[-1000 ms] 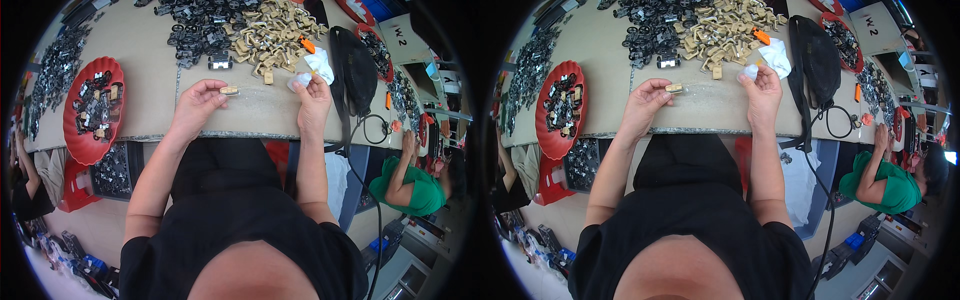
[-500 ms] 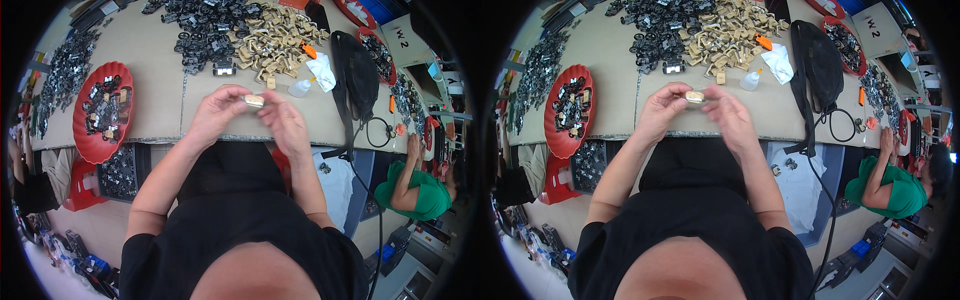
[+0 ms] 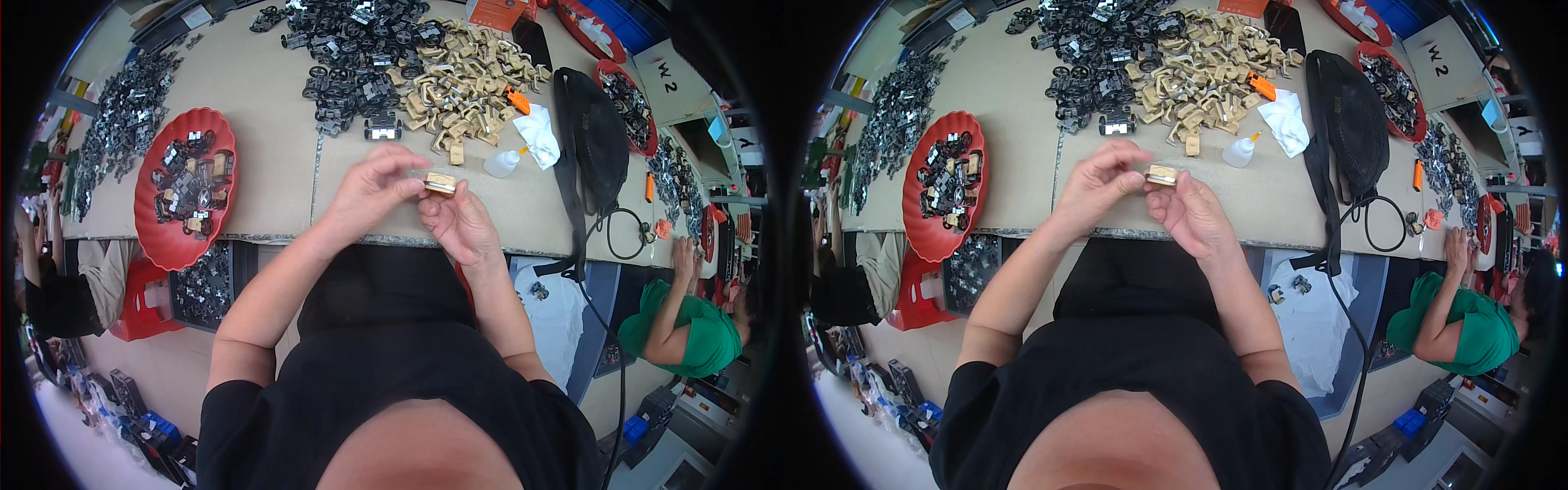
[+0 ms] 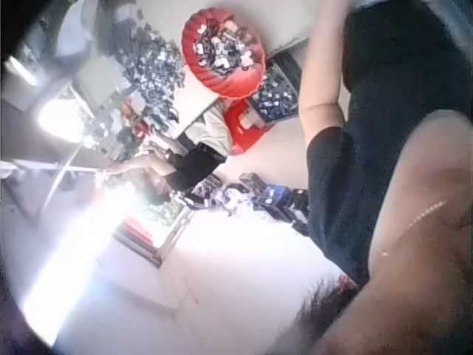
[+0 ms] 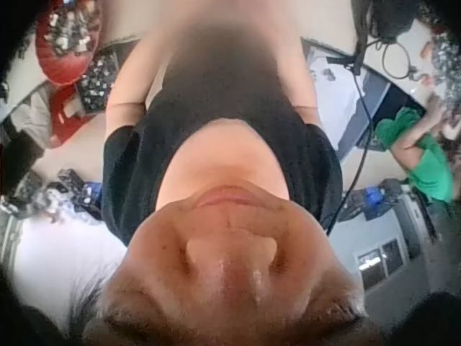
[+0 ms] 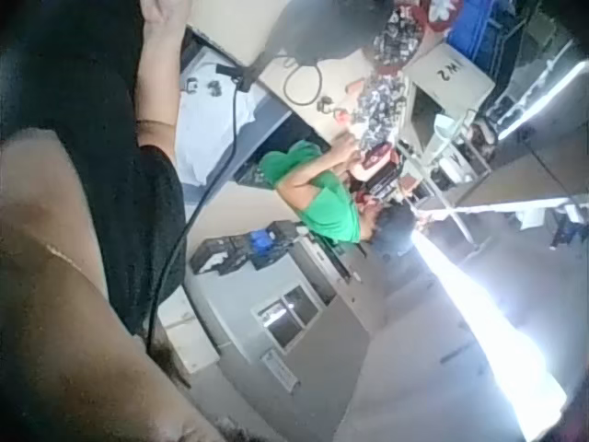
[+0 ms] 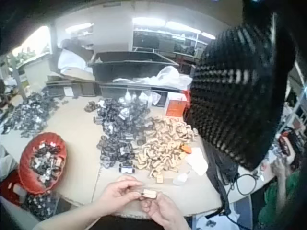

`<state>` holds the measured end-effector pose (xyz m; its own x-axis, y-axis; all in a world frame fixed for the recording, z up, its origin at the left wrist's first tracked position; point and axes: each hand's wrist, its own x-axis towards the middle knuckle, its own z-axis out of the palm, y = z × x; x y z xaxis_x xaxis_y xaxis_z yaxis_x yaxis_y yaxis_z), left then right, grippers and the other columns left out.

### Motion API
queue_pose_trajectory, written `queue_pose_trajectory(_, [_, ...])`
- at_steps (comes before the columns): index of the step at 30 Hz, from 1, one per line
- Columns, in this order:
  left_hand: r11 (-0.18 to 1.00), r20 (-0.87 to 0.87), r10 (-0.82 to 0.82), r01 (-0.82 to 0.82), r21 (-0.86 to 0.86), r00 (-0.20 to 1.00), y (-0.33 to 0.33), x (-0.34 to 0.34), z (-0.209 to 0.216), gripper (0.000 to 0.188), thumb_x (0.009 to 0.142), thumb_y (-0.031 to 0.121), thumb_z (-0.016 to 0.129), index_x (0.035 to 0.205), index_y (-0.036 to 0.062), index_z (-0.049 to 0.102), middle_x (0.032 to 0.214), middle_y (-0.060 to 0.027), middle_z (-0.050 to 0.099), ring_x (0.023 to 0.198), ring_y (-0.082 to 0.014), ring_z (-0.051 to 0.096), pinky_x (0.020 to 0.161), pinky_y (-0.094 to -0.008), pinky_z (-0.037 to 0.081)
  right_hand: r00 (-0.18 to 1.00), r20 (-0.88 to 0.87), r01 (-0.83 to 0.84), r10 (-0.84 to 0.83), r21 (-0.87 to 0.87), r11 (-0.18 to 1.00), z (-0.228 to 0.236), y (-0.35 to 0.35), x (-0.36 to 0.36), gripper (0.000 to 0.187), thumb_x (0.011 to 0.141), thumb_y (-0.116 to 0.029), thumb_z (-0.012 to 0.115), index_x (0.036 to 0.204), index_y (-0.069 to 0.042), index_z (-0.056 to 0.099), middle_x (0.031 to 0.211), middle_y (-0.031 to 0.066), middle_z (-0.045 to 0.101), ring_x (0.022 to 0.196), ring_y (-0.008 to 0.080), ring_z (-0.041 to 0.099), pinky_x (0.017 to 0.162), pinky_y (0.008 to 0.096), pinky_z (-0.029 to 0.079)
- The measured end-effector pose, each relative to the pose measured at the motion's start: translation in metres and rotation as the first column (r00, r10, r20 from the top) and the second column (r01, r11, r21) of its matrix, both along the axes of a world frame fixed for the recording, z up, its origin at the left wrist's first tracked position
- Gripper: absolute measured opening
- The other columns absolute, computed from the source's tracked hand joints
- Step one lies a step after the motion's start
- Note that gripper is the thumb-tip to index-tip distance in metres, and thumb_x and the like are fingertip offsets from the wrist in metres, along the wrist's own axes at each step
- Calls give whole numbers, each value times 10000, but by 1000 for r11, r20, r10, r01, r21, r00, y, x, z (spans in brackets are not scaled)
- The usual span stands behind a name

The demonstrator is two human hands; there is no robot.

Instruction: Applying glue and assembling small plastic or rubber components at a workbench.

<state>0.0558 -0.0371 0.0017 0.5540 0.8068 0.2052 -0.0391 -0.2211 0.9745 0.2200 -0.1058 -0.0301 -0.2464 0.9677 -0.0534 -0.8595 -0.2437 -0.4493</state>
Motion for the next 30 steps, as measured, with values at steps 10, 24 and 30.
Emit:
queue_pose_trajectory(10, [562, -565, 469, 264, 784, 679, 40, -16, 11, 444, 687, 37, 614, 1122, 25, 524, 947, -107, 535, 894, -253, 509, 776, -334, 455, 988, 99, 132, -119, -142, 981, 10, 14, -5, 318, 902, -266, 517, 1041, 20, 518, 1028, 172, 570, 918, 230, 569, 800, 339, 482])
queue_pose_trajectory(24, [817, -581, 191, 200, 541, 791, 39, -35, 24, 426, 665, 41, 678, 1072, 57, 552, 1074, -125, 513, 989, -295, 493, 858, -367, 426, 963, 232, 161, -137, -87, 983, 13, 29, -15, 233, 859, -143, 584, 1036, -1, 532, 956, 105, 600, 880, 184, 581, 778, 295, 472])
queue_pose_trajectory(30, [969, -543, 102, 40, 242, 834, 41, -42, 18, 440, 700, -38, 634, 1117, 69, 544, 1033, -95, 525, 884, -207, 539, 729, -275, 475, 934, 332, 153, -131, -41, 987, 10, 27, -15, 297, 820, -66, 619, 1080, 14, 498, 923, 79, 598, 822, 160, 585, 734, 262, 473])
